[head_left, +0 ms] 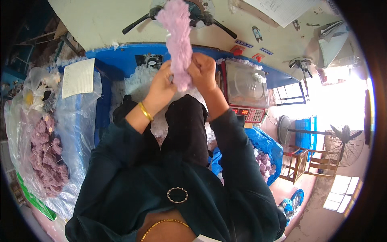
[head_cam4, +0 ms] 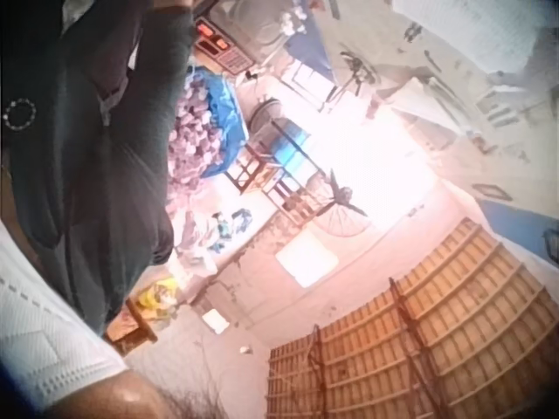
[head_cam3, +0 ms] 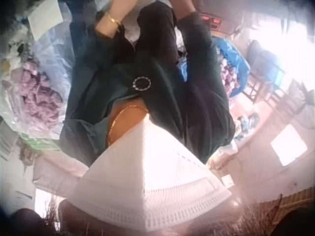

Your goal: The person repeatedly takes pink fluffy material and stuffs it into small pink plush toys using a metal rod. After each stuffing, the person places the toy on a digital scale and then returns to the bag to retrieve more material.

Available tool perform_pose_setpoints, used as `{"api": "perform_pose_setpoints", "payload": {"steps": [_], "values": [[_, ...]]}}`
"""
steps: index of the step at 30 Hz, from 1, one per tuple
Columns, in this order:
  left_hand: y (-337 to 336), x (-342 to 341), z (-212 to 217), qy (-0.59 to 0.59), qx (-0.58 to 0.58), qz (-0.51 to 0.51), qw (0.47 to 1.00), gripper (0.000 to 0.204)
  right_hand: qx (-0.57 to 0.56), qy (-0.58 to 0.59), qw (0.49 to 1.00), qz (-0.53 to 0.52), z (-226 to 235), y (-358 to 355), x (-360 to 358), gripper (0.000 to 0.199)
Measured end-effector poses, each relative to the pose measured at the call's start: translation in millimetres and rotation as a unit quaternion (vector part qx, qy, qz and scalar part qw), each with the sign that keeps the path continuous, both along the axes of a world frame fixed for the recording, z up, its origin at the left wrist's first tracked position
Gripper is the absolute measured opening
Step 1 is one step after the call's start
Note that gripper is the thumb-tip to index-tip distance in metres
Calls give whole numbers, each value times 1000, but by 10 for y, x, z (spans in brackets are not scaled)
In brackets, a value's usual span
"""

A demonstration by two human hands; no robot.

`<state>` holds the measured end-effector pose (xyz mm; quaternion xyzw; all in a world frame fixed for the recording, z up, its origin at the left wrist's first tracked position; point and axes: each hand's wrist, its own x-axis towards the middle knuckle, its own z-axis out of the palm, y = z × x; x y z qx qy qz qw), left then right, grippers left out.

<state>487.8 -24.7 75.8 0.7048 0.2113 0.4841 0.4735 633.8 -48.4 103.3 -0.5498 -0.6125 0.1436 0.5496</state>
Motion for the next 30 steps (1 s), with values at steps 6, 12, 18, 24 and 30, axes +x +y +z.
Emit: {"api": "perform_pose_setpoints", "payload": {"steps": [6, 12, 18, 24, 30], "values": [[205, -22, 55, 50, -37, -44, 997, 42, 49, -53, 997, -40, 79, 120, -39, 20], [-45, -161, 150, -85, -294, -135, 942, 41, -5, -90, 993, -74, 296, -19, -195, 28], [244, -221, 213, -96, -349, -207, 909, 37, -72, -60, 987, -128, 339, 257, -166, 28], [394, -397, -17, -131, -455, -228, 851, 44, -57, 25, 997, -48, 311, -48, -243, 24], [99, -65, 323, -152, -549, -244, 785, 39, -167, 296, 926, 164, 70, -40, 324, 22]]}}
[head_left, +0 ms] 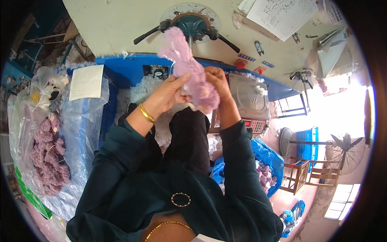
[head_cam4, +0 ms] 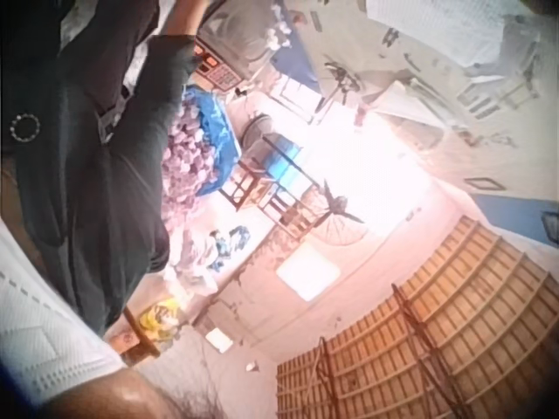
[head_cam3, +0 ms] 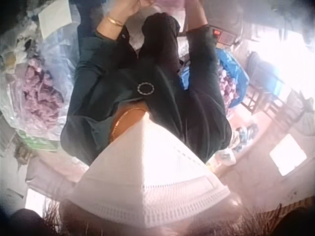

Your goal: The person repeatedly takes pink fluffy material and stuffs it into small pink plush toys using a metal rod. After each stuffing, the person places the toy on a digital scale and then returns to the bag to retrieve more material.

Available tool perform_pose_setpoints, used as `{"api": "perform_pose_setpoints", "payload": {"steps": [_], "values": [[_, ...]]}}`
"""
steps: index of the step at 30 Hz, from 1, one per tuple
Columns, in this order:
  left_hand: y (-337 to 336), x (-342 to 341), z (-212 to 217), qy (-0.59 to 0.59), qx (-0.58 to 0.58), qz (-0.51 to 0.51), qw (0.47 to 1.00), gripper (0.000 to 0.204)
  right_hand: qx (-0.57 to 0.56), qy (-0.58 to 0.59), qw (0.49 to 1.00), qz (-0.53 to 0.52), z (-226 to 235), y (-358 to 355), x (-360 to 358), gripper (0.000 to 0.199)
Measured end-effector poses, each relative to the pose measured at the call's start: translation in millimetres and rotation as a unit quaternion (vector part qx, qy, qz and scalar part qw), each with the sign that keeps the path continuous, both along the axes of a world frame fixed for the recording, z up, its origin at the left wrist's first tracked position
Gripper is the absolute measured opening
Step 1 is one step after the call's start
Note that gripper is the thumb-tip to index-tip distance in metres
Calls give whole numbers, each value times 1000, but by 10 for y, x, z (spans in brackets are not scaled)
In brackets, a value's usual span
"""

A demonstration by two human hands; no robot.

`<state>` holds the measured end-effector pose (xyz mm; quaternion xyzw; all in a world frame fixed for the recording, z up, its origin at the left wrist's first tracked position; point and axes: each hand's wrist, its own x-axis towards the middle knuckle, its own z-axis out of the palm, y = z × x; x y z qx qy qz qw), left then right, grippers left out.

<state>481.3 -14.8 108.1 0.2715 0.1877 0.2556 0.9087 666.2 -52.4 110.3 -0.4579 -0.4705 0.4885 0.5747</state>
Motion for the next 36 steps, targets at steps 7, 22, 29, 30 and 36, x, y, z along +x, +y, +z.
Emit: {"api": "perform_pose_setpoints", "payload": {"steps": [7, 22, 29, 30, 36], "values": [[-100, 76, -26, -18, 71, 49, 996, 41, 105, -298, 949, 7, 463, -32, 21, 43], [-285, 76, -223, 7, 114, 93, 989, 47, 145, -437, 886, -57, 216, -267, -279, 95], [-241, -374, 78, 110, 273, 91, 951, 53, 94, -269, 948, -142, 127, -333, -791, 99], [-265, -365, 291, 117, 268, 64, 954, 55, 73, -206, 966, -138, 228, -371, -796, 97], [369, -35, 532, 234, 274, 33, 932, 65, -70, 55, 992, -93, 499, 341, -375, 62]]}}
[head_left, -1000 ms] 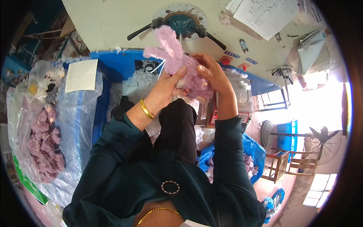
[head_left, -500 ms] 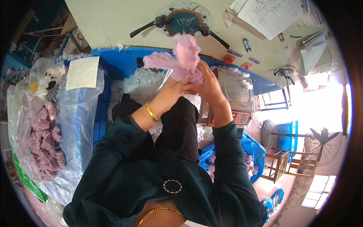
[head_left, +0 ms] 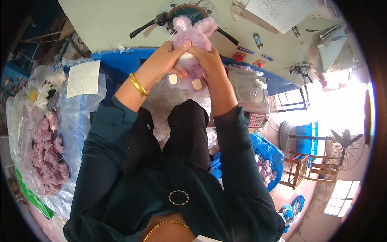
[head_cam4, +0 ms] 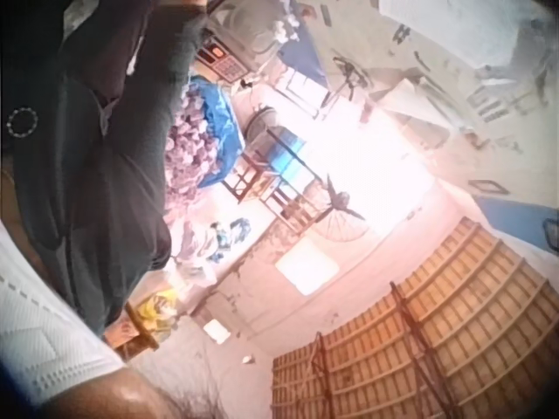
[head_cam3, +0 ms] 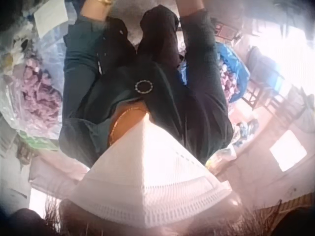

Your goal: The person repeatedly takes pink fluffy material and stuffs it into small pink plush toys using a metal rod. After each stuffing, the person places the toy on a digital scale and then returns to the bag to retrieve more material.

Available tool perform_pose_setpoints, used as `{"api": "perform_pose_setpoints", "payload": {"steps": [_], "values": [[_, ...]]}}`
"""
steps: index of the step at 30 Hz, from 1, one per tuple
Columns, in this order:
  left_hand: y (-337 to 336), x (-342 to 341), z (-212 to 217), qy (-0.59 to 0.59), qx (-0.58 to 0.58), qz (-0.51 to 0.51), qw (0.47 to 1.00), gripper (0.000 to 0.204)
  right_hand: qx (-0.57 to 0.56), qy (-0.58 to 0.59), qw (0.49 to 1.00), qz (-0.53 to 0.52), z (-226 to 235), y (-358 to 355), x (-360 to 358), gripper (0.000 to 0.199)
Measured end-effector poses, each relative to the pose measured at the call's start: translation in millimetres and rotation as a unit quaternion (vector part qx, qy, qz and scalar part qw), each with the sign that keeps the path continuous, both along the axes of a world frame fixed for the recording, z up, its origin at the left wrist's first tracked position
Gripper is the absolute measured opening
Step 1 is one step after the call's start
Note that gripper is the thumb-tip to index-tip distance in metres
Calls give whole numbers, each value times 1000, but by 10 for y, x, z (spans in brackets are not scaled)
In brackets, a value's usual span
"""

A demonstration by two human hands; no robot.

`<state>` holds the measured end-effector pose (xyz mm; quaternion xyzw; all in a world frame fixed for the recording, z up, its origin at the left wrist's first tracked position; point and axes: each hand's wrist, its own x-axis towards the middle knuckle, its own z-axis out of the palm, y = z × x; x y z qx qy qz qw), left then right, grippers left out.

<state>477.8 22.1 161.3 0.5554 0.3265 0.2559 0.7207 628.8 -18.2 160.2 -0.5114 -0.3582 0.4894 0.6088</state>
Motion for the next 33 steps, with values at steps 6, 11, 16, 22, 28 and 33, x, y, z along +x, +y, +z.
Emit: {"api": "perform_pose_setpoints", "payload": {"steps": [6, 11, 16, 22, 28, 33], "values": [[-366, -168, -112, -17, 47, -15, 999, 58, 47, -78, 994, -68, -381, -378, -168, 70], [-862, -401, -194, -45, 23, -45, 998, 51, 56, -175, 983, -7, -306, -924, -230, 86], [-827, -907, -649, -14, -35, -68, 997, 42, -180, -360, 915, 27, -602, -1231, 1068, 54], [-886, -1023, -786, 30, -63, -82, 994, 31, -282, -332, 897, -79, -1129, -1506, 2809, 70], [-962, -1220, -968, 67, -77, -20, 995, 29, -320, -497, 780, -207, -1090, -1586, 3164, 101], [-988, -1436, -1116, 69, -104, 72, 990, 27, -396, -309, 792, -349, -957, -1781, 3333, 96]]}}
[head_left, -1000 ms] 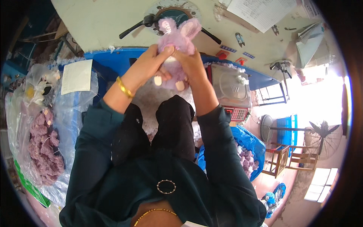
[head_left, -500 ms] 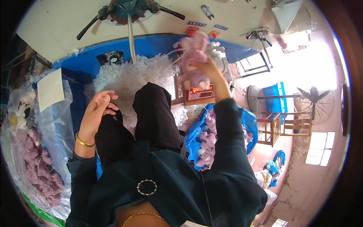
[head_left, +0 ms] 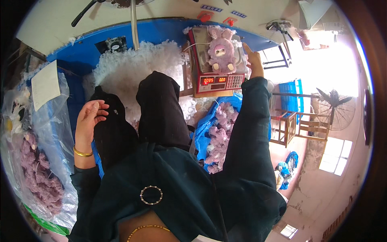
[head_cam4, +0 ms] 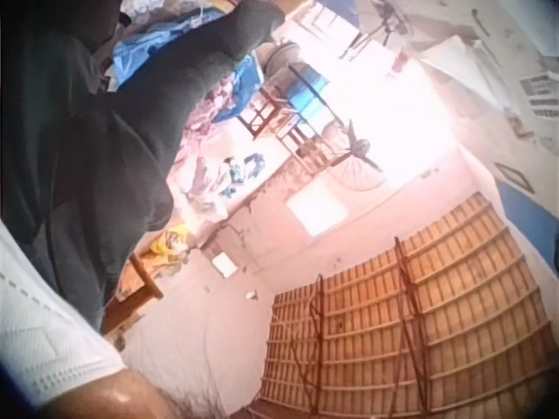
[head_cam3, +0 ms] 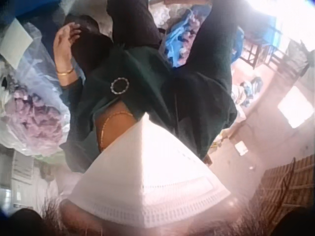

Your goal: The person repeatedly takes pink fluffy material and stuffs it into small pink plush toys using a metal rod. After each stuffing, the person places the toy on a digital scale and then returns to the bag to retrieve more material.

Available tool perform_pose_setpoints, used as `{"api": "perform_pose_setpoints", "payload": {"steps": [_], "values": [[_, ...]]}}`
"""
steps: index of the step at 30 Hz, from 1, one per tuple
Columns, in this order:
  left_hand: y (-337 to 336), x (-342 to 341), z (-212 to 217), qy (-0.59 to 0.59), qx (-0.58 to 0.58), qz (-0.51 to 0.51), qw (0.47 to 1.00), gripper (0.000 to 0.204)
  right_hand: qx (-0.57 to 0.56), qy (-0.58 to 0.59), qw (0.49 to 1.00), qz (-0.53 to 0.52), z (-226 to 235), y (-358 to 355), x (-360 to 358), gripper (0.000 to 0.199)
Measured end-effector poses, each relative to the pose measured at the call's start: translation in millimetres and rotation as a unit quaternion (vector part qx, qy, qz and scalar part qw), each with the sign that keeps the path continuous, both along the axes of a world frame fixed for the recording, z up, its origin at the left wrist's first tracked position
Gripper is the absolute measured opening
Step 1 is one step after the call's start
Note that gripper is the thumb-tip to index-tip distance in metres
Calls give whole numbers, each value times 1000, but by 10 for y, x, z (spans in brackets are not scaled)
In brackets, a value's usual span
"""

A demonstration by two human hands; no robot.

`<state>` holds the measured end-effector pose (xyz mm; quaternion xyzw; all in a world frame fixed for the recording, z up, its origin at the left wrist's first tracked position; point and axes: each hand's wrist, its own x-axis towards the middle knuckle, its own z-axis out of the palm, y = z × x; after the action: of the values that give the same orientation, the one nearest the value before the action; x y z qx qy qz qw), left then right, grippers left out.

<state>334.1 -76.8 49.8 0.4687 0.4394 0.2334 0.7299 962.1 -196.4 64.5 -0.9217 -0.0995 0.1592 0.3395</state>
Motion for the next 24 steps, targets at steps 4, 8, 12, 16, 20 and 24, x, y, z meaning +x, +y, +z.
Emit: {"api": "perform_pose_setpoints", "payload": {"steps": [4, 8, 12, 16, 20, 24], "values": [[-41, 14, -6, -7, -2, 8, 1000, 27, 19, 89, 984, 152, 108, 266, -591, 69], [-118, 115, 14, -3, 0, -18, 1000, 27, -69, -21, 928, 366, -341, 653, -1032, 62], [-165, 82, -87, 41, 39, -26, 998, 29, 102, 86, 847, 515, -92, 566, -2451, 40], [-28, -255, -255, -2, 51, 49, 997, 22, -89, -182, 775, 598, -317, -325, -2205, 39], [273, -1497, -528, 425, 342, 207, 812, 25, -252, -377, 682, 573, -501, -1306, -1101, 47], [593, -3141, -732, 675, 379, 274, 570, 50, -272, -393, 692, 540, -410, -1899, -381, 52]]}}
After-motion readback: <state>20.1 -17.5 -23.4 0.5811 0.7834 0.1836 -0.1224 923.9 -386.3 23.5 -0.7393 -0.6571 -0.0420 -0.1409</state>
